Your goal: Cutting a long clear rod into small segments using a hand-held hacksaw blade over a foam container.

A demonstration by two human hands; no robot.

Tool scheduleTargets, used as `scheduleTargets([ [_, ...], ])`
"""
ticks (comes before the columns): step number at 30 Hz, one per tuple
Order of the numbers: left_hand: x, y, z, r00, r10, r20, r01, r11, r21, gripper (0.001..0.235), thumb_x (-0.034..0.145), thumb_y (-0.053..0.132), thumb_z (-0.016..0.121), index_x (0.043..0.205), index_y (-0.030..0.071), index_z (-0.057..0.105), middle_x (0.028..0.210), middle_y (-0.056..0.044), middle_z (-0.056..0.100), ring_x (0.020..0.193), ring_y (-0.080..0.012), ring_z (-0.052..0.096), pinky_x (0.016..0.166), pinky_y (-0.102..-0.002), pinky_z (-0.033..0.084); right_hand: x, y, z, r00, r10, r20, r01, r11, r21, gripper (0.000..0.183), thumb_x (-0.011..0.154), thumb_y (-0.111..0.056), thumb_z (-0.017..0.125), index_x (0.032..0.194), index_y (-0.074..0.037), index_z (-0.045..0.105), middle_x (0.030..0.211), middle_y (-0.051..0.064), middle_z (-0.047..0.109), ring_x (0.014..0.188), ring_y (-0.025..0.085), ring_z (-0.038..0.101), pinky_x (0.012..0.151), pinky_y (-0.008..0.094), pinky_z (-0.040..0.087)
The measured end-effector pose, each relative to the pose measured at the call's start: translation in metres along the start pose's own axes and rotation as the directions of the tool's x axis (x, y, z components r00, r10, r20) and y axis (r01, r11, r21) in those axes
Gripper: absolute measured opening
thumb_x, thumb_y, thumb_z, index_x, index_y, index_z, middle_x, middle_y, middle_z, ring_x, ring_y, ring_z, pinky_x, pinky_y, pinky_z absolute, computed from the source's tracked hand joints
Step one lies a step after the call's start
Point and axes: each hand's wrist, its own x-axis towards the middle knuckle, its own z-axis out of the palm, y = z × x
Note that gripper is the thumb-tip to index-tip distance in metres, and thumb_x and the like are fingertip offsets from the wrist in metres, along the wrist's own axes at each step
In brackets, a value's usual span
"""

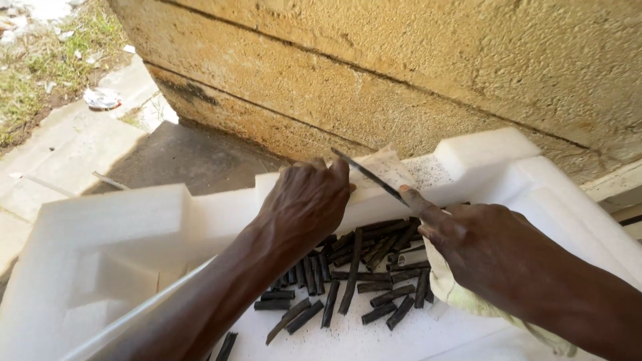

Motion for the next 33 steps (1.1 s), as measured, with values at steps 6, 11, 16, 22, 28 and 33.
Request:
scheduleTargets([
  [6,0.012,-0.005,0.006,0.998,0.064,0.027,-0.068,0.979,0.191,0.035,0.117,0.013,0.039,0.084,0.011,0.052,0.059,0.008,0.04,0.042,-0.0071,0.033,0.035,-0.031,0.03,0.05,0.01,-0.027,0.916,0.395,0.079,-0.352,0.69,0.632,0.069,0.099,-0.022,0.054,0.163,-0.013,0.03,0.06,0.009,0.07,0.048,0.03,0.067,0.046,0.046,0.051],
  [11,-0.001,0.001,-0.008,0.99,-0.017,0.141,0.019,1.0,-0.018,0.031,0.116,0.016,0.032,0.091,0.014,0.05,0.064,0.008,0.034,0.048,-0.0055,0.026,0.041,-0.028,0.029,0.032,-0.001,-0.024,0.906,0.42,0.054,-0.322,0.601,0.732,0.069,0.096,-0.016,0.061,0.16,-0.014,0.036,0.056,0.01,0.068,0.043,0.026,0.059,0.044,0.043,0.046],
  [16,0.001,-0.003,-0.009,0.992,-0.062,0.109,0.071,0.994,-0.079,0.031,0.115,0.013,0.029,0.092,0.013,0.051,0.062,0.01,0.035,0.045,-0.003,0.026,0.037,-0.025,0.027,0.009,0.01,-0.077,0.657,0.337,0.675,-0.746,0.16,0.646,0.077,0.102,-0.036,0.052,0.167,-0.036,0.011,0.068,0.017,0.073,0.057,0.028,0.061,0.065,0.041,0.045],
  [22,0.0,0.015,-0.01,0.983,0.029,0.182,-0.041,0.997,0.064,0.028,0.116,0.006,0.041,0.094,0.002,0.058,0.063,-0.001,0.052,0.04,-0.0061,0.042,0.03,-0.022,0.036,0.034,0.005,-0.034,0.804,0.406,0.435,-0.587,0.427,0.688,0.038,0.102,-0.021,0.05,0.135,-0.005,0.038,0.074,0.013,0.076,0.05,0.027,0.072,0.043,0.038,0.056],
  [28,0.004,-0.002,-0.01,0.985,-0.051,0.167,0.061,0.997,-0.057,0.031,0.117,0.017,0.032,0.111,0.0,0.057,0.06,0.003,0.048,0.038,-0.0058,0.04,0.027,-0.023,0.031,0.039,0.006,-0.037,0.829,0.486,0.277,-0.479,0.361,0.8,0.037,0.104,-0.034,0.056,0.125,-0.005,0.051,0.056,0.014,0.069,0.045,0.031,0.067,0.044,0.043,0.047],
  [33,0.004,-0.003,-0.009,0.998,0.01,0.063,-0.012,0.999,0.033,0.03,0.112,0.006,0.03,0.091,0.009,0.051,0.06,0.009,0.034,0.043,-0.0034,0.027,0.034,-0.025,0.027,-0.006,0.005,-0.043,0.776,0.579,0.252,-0.315,0.009,0.949,0.061,0.084,-0.035,0.07,0.143,-0.021,0.061,0.138,-0.005,0.073,0.114,0.01,0.07,0.089,0.028,0.052],
])
